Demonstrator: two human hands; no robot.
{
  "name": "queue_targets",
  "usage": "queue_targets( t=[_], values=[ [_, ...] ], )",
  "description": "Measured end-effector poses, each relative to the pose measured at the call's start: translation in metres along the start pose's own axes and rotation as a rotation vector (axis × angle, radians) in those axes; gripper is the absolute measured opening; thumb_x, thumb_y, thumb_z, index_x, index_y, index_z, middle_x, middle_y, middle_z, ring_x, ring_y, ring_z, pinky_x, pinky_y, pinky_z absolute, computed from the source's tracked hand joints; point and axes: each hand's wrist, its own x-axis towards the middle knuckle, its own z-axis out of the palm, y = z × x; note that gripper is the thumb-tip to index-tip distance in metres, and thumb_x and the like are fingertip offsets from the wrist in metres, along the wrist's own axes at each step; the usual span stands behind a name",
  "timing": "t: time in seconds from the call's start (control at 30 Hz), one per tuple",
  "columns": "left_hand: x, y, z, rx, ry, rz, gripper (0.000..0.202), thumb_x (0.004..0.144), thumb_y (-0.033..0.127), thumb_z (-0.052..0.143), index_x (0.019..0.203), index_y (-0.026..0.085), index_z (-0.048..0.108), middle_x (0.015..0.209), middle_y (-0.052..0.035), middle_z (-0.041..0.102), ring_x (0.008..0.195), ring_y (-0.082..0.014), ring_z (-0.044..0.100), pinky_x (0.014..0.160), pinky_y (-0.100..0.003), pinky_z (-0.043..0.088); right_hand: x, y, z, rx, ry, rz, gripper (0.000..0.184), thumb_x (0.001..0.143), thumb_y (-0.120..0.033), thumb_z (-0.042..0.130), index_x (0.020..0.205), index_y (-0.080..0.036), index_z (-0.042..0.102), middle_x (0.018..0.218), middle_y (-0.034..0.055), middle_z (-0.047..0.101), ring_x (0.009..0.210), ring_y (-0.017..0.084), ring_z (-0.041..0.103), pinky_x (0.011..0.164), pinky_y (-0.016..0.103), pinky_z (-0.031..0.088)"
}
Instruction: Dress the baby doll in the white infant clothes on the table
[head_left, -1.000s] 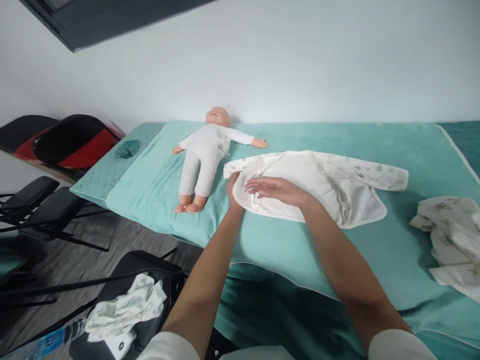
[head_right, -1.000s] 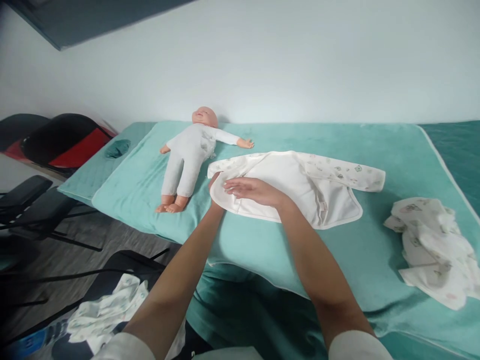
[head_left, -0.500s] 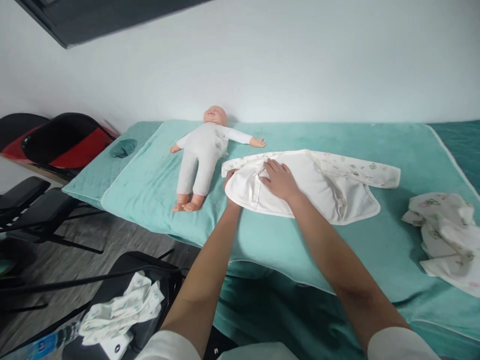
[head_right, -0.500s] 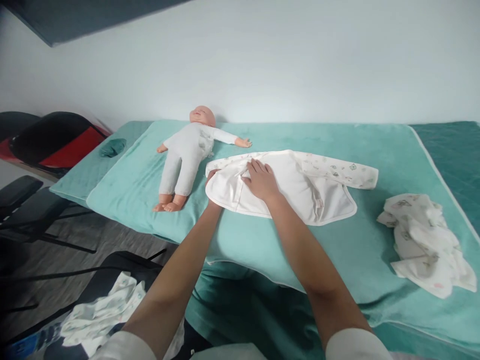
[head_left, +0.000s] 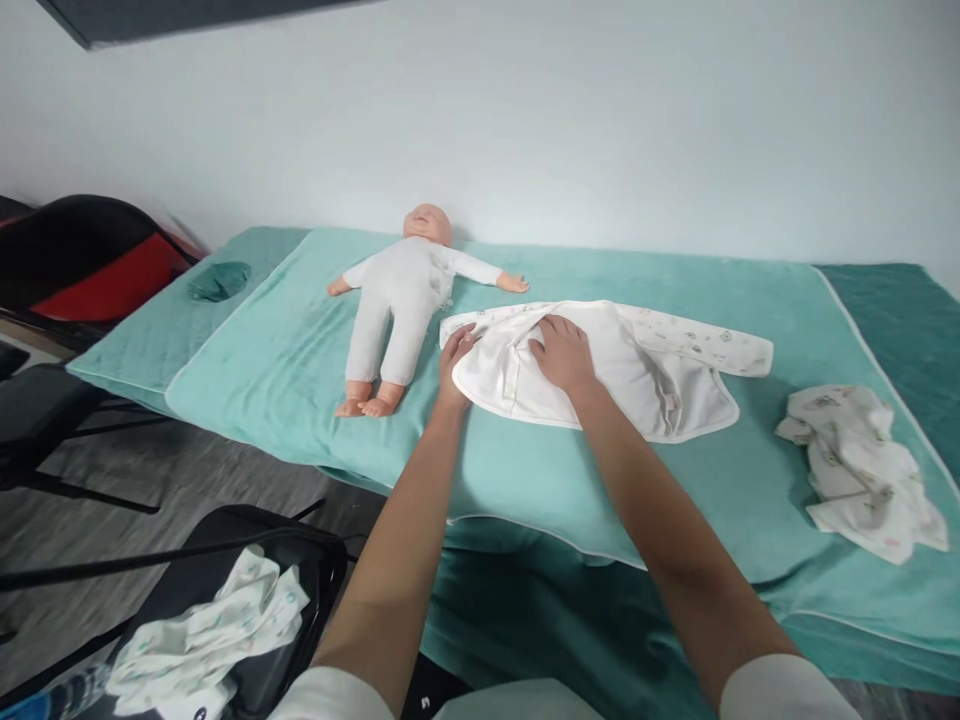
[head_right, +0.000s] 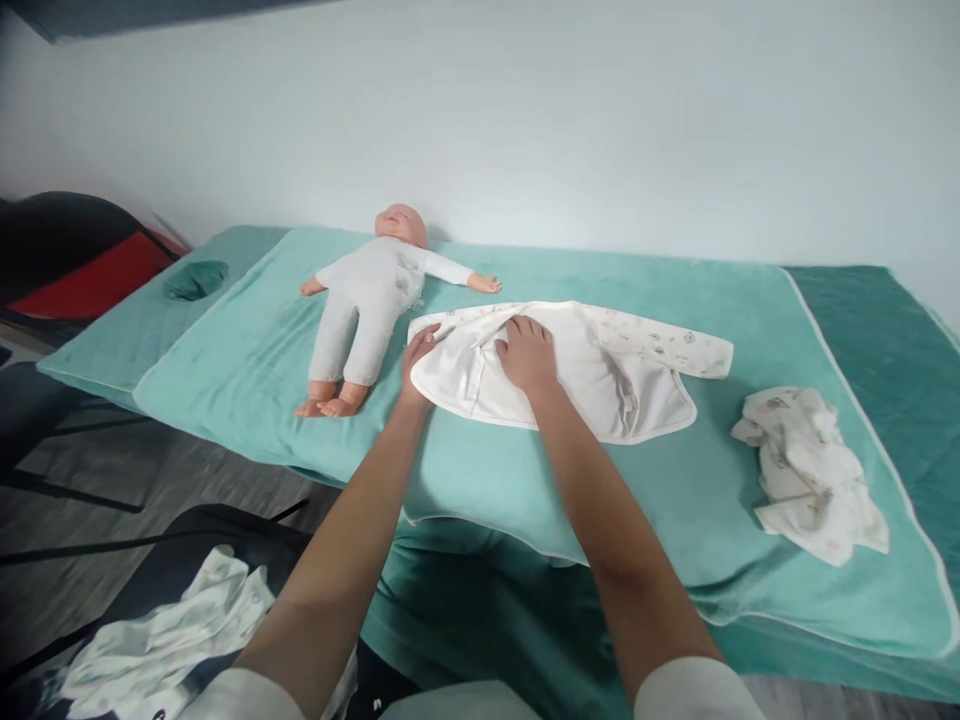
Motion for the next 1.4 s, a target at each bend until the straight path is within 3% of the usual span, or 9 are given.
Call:
queue_targets(
  t=[0.13,0.27,0.37,0.63,0.8,0.97,1.17,1.33,1.4],
  values=[
    [0.0,0.002,-0.002,0.001,-0.067,-0.093,0.049,0.064,0.038,0.089,0.108,0.019,0.077,0.102,-0.0064,0.077,0.093,-0.0206,0.069,0.087,-0.033,0.051,0.009,0.0,0.006,-0.061,-0.066,-0.055,0.049,0.103,-0.037,0.044,0.142,-0.01,0.055,0.153,0.0192,0.053,0.148,0.032,0.038,0.121,0.049,0.026],
    [-0.001,0.003,0.0,-0.007,-0.081,-0.109,0.048,0.055,0.026,0.089,0.101,0.017,0.08,0.106,-0.0096,0.08,0.093,-0.0212,0.071,0.091,-0.036,0.053,0.02,0.003,0.009,-0.096,-0.149,-0.065,0.059,0.104,-0.043,0.04,0.148,-0.006,0.051,0.156,0.0209,0.049,0.15,0.033,0.036,0.124,0.048,0.022],
    [-0.001,0.004,0.001,-0.019,-0.08,-0.087,0.045,0.057,0.026,0.087,0.101,0.017,0.079,0.107,-0.0106,0.08,0.088,-0.0188,0.071,0.088,-0.035,0.053,0.027,0.004,0.011,-0.12,-0.167,-0.054,0.062,0.104,-0.044,0.037,0.151,-0.005,0.048,0.16,0.0206,0.046,0.152,0.032,0.033,0.125,0.048,0.021],
    [0.002,0.004,0.0,-0.068,0.02,-0.009,0.027,0.078,0.04,0.073,0.09,0.016,0.076,0.083,-0.0057,0.077,0.066,-0.0122,0.064,0.067,-0.026,0.046,0.032,0.001,0.01,-0.146,-0.214,-0.038,0.064,0.104,-0.044,0.032,0.153,-0.006,0.046,0.164,0.0185,0.041,0.155,0.031,0.029,0.127,0.048,0.02],
    [0.003,0.005,-0.004,-0.156,0.079,-0.004,0.027,0.079,0.039,0.071,0.089,0.015,0.073,0.079,-0.006,0.074,0.066,-0.0125,0.064,0.067,-0.026,0.046,0.015,0.008,-0.002,-0.136,-0.217,0.049,0.07,0.106,-0.049,0.026,0.159,-0.006,0.037,0.171,0.0158,0.028,0.159,0.028,0.023,0.128,0.047,0.018],
    [-0.009,0.011,-0.015,-0.259,0.141,-0.046,0.025,0.078,0.036,0.072,0.093,0.015,0.069,0.08,-0.0046,0.073,0.069,-0.0126,0.066,0.073,-0.027,0.05,-0.006,0.036,-0.018,-0.179,-0.218,0.193,0.073,0.106,-0.052,0.026,0.162,-0.005,0.032,0.172,0.0172,0.02,0.16,0.029,0.019,0.129,0.047,0.016],
    [-0.07,0.023,-0.041,-0.148,0.131,-0.014,0.025,0.078,0.036,0.076,0.091,0.016,0.068,0.081,-0.0031,0.073,0.074,-0.0124,0.066,0.077,-0.027,0.052,-0.032,0.056,-0.03,-0.182,-0.126,0.273,0.073,0.105,-0.051,0.029,0.16,-0.003,0.037,0.17,0.0218,0.025,0.158,0.033,0.024,0.127,0.051,0.021],
    [-0.165,0.025,-0.083,0.21,0.2,-0.015,0.028,0.085,0.044,0.072,0.099,0.02,0.072,0.091,-0.0046,0.075,0.083,-0.0158,0.069,0.087,-0.032,0.054,-0.056,0.061,-0.04,-0.189,-0.13,0.269,0.071,0.105,-0.05,0.031,0.159,-0.004,0.037,0.17,0.0215,0.026,0.158,0.033,0.026,0.126,0.051,0.024],
    [-0.209,0.02,-0.104,0.324,0.191,-0.095,0.031,0.085,0.048,0.072,0.1,0.021,0.073,0.092,-0.0052,0.075,0.09,-0.0193,0.07,0.091,-0.035,0.054,-0.069,0.065,-0.046,-0.189,-0.139,0.255,0.071,0.105,-0.05,0.031,0.159,-0.006,0.038,0.17,0.0201,0.027,0.158,0.032,0.026,0.125,0.051,0.026]
  ],
)
